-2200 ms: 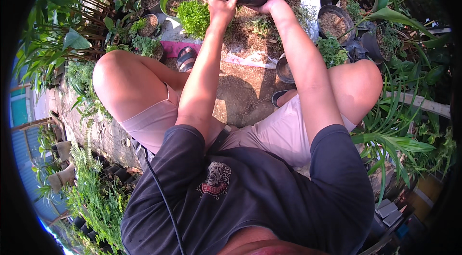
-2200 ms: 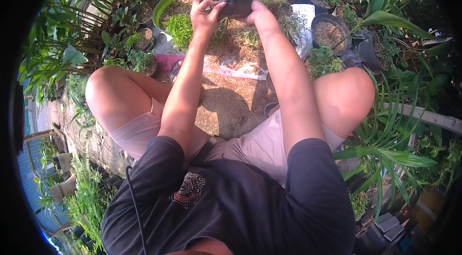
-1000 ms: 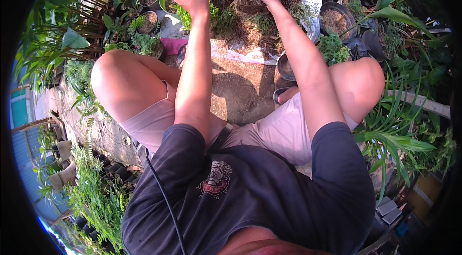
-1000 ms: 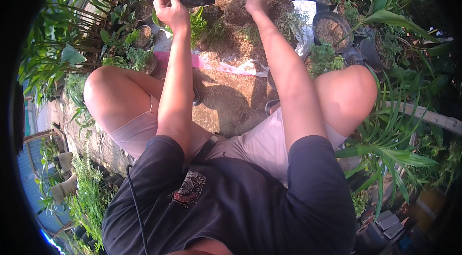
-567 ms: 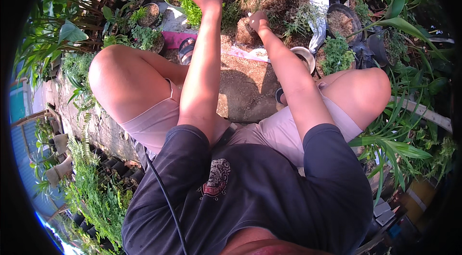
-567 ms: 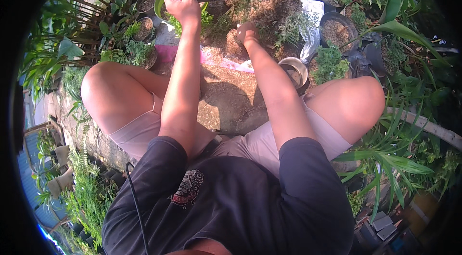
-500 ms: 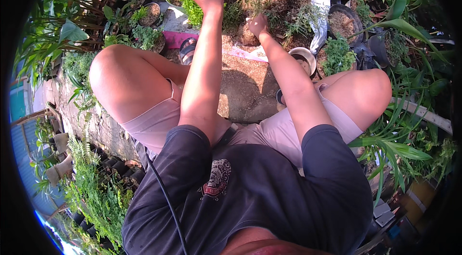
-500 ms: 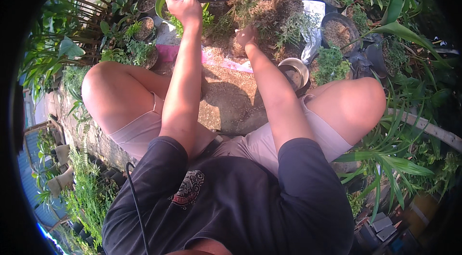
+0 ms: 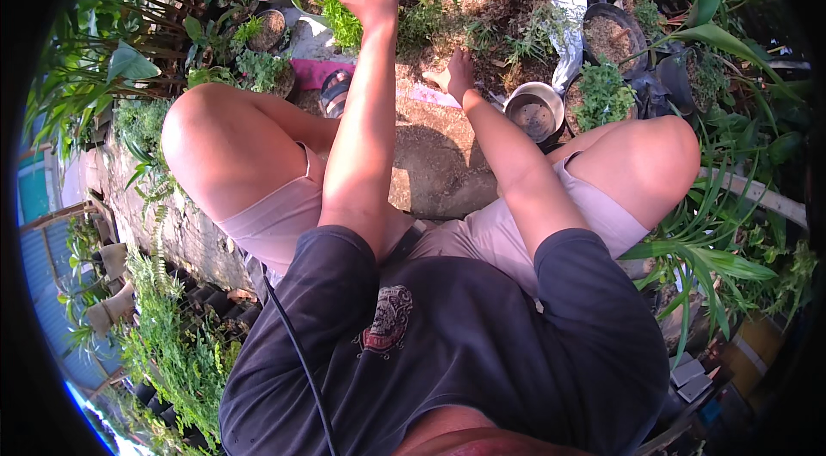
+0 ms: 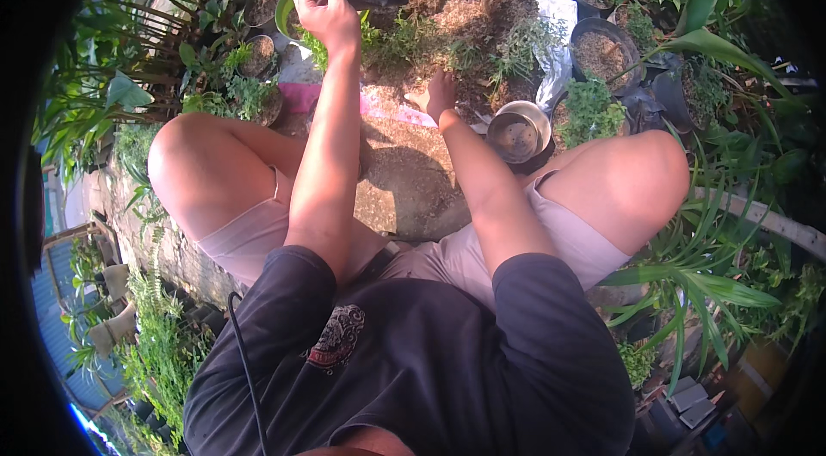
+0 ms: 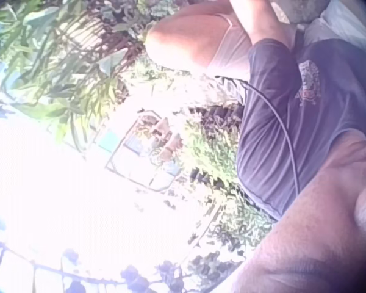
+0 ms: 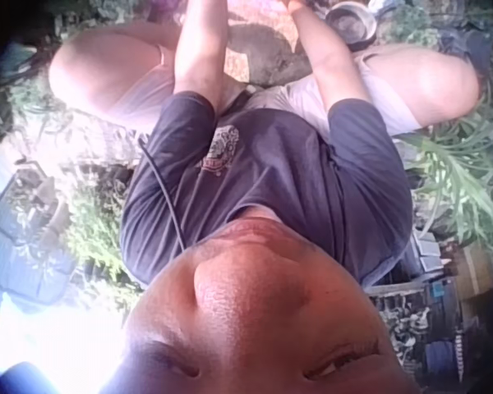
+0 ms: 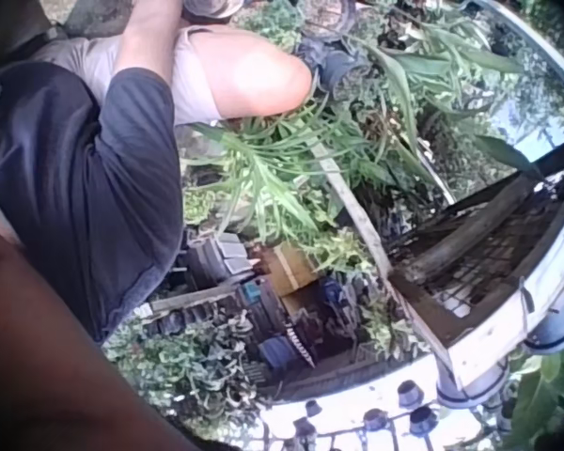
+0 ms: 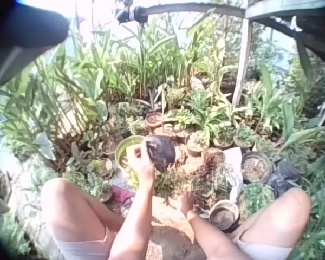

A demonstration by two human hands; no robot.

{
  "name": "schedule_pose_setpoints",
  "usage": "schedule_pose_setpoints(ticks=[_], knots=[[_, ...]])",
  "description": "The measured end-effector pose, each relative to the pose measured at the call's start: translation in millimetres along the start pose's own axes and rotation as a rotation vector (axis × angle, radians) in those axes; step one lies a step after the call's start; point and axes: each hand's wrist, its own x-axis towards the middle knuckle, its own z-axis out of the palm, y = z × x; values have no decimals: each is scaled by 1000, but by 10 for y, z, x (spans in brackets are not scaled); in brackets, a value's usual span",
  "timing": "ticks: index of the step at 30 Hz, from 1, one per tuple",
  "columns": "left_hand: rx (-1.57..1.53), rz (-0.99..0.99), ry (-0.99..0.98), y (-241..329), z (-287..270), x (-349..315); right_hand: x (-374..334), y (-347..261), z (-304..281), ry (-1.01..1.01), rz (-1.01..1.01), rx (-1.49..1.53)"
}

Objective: The person sits cross-legged on the ground and repeatedly removes small plants from black plastic nursery bags. They place the plants into a green bowl filled with soil and then into small white cups, pressing the soil around the roots.

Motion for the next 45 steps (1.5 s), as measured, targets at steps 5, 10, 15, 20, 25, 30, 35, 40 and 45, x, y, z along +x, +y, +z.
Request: schedule_pose_setpoints(ticks=[5,10,15,20,25,30,35,40,45], knots=[[-64,-38,-51,58,-49,-16,55,96,84,-132,-46,24],[-49,-3,-51,97,-57,-27,122,83,-79,-206,155,133],[-50,-48,-50,119,9,-69,159,142,-185,-227,307,195],[35,34,-64,149,87,-70,305,106,-270,-346,342,126],[-86,-95,-61,151,140,-72,617,-80,-1092,-704,-19,109],[-230,-170,-81,154,254,-96,525,-373,-2327,-616,-47,1162],[-518,-250,-323,325,471,-328,409,-453,-3312,-627,-188,1359],[-504,-314,-586,675,628,-695,282,-199,-4056,-538,-27,1181],[-430,-381,-959,948,690,-1131,157,427,-4537,-242,-312,287]])
